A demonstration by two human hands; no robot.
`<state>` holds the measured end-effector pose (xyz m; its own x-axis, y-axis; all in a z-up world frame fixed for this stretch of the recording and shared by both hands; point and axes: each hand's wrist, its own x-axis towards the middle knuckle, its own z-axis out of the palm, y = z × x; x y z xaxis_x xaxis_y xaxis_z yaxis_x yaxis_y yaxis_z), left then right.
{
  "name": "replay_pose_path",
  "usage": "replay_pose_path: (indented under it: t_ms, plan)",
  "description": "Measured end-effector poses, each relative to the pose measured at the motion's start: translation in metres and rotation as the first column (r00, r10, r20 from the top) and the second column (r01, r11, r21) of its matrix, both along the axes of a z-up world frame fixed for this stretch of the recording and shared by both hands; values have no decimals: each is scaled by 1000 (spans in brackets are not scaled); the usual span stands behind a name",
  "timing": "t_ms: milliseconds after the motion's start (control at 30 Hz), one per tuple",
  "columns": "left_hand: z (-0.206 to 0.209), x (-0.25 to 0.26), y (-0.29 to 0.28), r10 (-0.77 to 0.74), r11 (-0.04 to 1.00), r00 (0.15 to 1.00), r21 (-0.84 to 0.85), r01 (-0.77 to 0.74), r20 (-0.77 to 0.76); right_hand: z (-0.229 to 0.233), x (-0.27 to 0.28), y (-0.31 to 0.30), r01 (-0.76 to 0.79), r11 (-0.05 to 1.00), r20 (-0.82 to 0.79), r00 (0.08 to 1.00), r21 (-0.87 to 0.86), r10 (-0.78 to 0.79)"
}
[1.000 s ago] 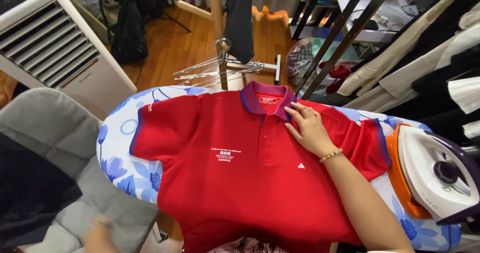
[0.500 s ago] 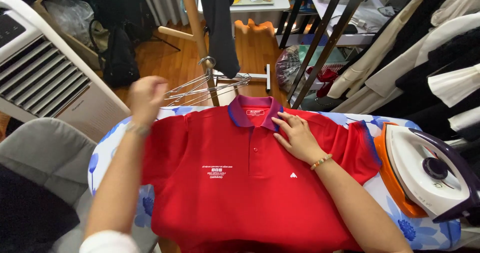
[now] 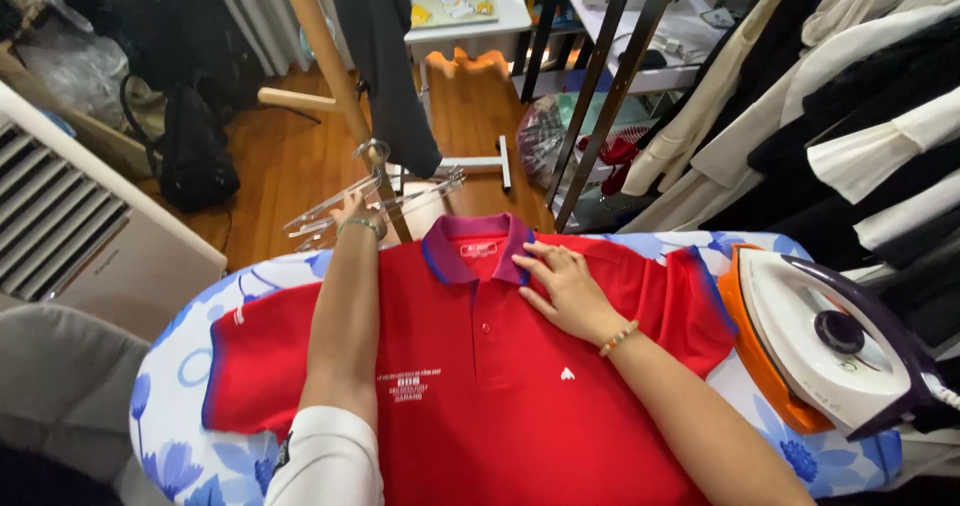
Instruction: Ironing a red polo shirt on an ironing board and then placing it on a hanger.
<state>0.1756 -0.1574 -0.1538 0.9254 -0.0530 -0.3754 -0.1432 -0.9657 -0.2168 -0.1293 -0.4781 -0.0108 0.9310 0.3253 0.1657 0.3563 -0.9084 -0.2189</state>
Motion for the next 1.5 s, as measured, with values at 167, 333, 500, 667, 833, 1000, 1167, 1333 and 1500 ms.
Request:
replay_pose_path:
  t_ms: [167, 333, 500, 667, 833, 1000, 1167, 1333, 1500]
  plan:
    - [5, 4, -4, 28, 999, 997, -33, -26, 70, 1, -1, 0, -2, 1000, -8, 1000, 14, 2]
    - [26, -9, -6, 103, 981, 922, -193, -31, 373, 3, -1, 1, 0, 1000, -36, 999, 14, 0]
    - [13, 6, 1, 72, 931, 872, -346, 116, 484, 1, -1, 0, 1, 999, -15, 1000, 36, -1]
    - [30, -7, 5, 79, 904, 821, -387, 179, 566, 0, -1, 0, -6, 998, -1, 1000, 57, 6]
    - [45, -15, 8, 139, 904, 785, -401, 150, 604, -1, -2, -1, -19, 998, 29, 999, 67, 17]
    - [42, -17, 15, 156, 878, 806, -454, 152, 571, -3, -1, -2, -24, 998, 48, 999, 64, 21]
    - [17, -2, 18, 133, 907, 856, -409, 98, 500, -4, -1, -2, -24, 998, 38, 999, 59, 22]
    - [21, -11, 18, 211, 885, 907, -466, -19, 365, -4, 0, -3, -26, 998, 36, 999, 56, 24]
    - [55, -28, 9, 257, 796, 908, -605, -5, 332, -4, 0, -2, -20, 999, 29, 999, 42, 19]
